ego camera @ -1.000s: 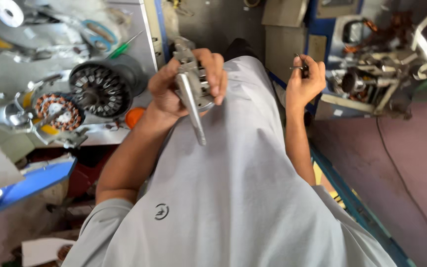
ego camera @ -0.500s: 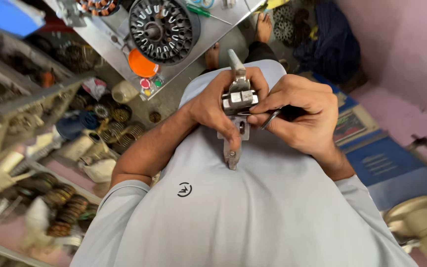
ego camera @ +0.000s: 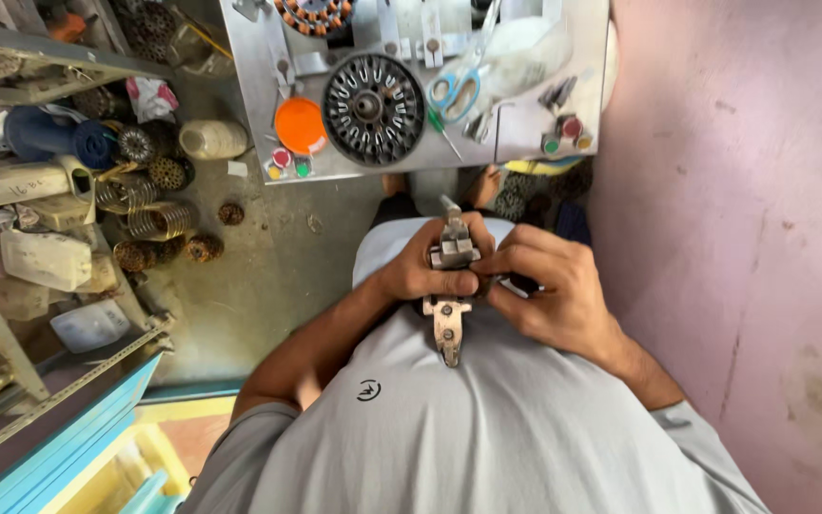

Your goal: The person uses a vernier caliper to measure a cylindrical motor component and a stator assembly on a workbench. They repeatedly open and close the caliper jaws, reposition the parts, and take multiple measurements of different features.

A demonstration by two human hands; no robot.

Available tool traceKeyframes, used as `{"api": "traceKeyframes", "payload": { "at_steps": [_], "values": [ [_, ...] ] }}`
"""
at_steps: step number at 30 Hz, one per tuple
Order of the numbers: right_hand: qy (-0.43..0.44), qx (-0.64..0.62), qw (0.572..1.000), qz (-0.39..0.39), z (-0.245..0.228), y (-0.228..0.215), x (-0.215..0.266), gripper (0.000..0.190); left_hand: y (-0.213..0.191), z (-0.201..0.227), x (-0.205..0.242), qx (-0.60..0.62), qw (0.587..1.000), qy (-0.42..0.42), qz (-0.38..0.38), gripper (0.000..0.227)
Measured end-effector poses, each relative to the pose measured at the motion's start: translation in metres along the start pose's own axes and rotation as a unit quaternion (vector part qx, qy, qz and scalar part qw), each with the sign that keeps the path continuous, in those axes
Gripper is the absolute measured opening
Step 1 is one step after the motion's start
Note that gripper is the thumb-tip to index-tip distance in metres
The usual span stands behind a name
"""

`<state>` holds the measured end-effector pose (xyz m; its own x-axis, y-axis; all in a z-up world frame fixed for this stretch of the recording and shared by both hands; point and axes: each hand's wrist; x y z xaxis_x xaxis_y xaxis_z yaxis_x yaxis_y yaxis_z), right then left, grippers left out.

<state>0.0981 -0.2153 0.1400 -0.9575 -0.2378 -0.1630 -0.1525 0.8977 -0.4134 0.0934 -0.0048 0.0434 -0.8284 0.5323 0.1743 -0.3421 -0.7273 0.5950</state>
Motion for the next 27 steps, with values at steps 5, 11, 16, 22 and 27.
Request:
{"api": "traceKeyframes", "payload": {
  "at_steps": [5, 11, 16, 22, 27],
  "values": [
    [-0.086, 0.07, 0.994, -0.025, 0.002, 0.001, -0.005, 0.032, -0.004, -0.003, 0.005, 0.011, 1.0, -0.004, 0.029, 0.037],
    [0.06, -0.002, 0.998, -0.014, 0.026, 0.014, 0.01, 0.011, -0.014, -0.01, 0.014, 0.175, 0.983, -0.014, 0.055, 0.024],
    [0.193, -0.017, 0.978, -0.072, 0.04, 0.041, 0.01, 0.015, -0.033, -0.021, 0.017, 0.302, 0.944, -0.029, 0.132, 0.019],
    [0.157, -0.063, 0.964, -0.204, 0.032, 0.057, 0.006, 0.028, -0.047, -0.021, 0.017, 0.249, 0.949, -0.064, 0.184, 0.016],
    [0.118, -0.119, 0.974, -0.153, 0.02, 0.07, 0.0, 0.029, -0.058, -0.016, 0.01, 0.148, 0.96, -0.084, 0.225, 0.015]
  ]
}}
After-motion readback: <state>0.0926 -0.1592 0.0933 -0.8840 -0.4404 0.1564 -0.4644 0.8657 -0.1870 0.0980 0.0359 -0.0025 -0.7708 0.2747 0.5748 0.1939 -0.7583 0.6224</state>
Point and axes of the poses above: each hand's wrist, its own x-axis away from the middle knuckle, its own y-axis out of the palm, z = x × y, and after that the axes turned 14 degrees about z, right-handed
